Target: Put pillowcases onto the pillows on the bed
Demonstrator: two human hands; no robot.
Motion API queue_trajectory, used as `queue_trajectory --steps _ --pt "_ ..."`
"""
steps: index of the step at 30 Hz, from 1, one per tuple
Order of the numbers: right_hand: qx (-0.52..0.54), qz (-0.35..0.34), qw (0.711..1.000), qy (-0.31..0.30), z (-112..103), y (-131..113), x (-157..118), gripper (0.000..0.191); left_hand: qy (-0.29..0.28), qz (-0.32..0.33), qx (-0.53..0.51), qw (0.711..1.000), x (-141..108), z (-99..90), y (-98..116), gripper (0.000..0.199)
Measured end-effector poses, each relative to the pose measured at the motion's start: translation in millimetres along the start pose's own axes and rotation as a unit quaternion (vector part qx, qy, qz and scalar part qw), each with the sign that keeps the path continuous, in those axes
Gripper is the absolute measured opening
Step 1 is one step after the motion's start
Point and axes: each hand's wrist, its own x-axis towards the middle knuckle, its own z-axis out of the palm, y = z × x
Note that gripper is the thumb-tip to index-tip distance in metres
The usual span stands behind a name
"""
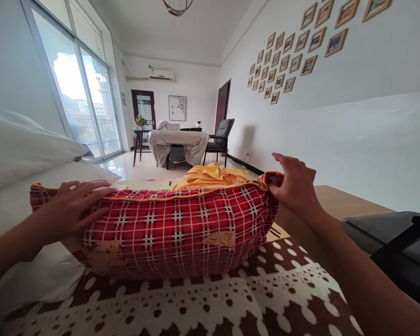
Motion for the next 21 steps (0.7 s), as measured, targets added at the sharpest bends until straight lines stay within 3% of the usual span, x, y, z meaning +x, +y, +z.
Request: queue_trajectory --steps 2,5,7,10,13,15,16,18,21 --pt "-0.127 -0.131 0.983 0.03 -7 -20 -11 0.055 -0.019 0.009 -0.03 0.999 -1 12.9 1 0.036" --pt "-0.175 -0.26 0.949 -0.026 -9 -35 -21 0.042 -0.025 -0.002 -0.053 0.998 -4 20.9 -6 0.035" --pt "-0.186 -0.268 0.942 -0.082 -1 -30 -21 0.035 -0.019 -0.007 -0.055 0.998 -6 19.5 -12 0.035" --pt "-0.19 -0.21 0.946 -0.158 24 -17 -17 0.032 -0.021 -0.041 -0.055 0.997 -8 17.3 -21 0.034" --pt "-0.168 -0.192 0.935 -0.245 44 -18 -8 0.028 -0.123 -0.074 -0.053 0.988 1 17.1 -29 0.034" --pt "-0.179 -0.193 0.923 -0.28 44 -30 4 0.026 -0.206 -0.078 -0.027 0.975 17 11.1 -33 0.033" --pt "-0.19 -0.189 0.922 -0.279 38 -37 14 0.025 -0.224 -0.085 -0.004 0.971 27 4.8 -35 0.032" --pt "-0.211 -0.172 0.933 -0.234 20 -48 37 0.023 -0.195 -0.115 0.056 0.972 49 -14.5 -38 0.03" --pt "-0.204 -0.119 0.971 -0.046 -8 -59 69 0.022 -0.03 -0.194 0.092 0.976 78 -48.2 -39 0.035"
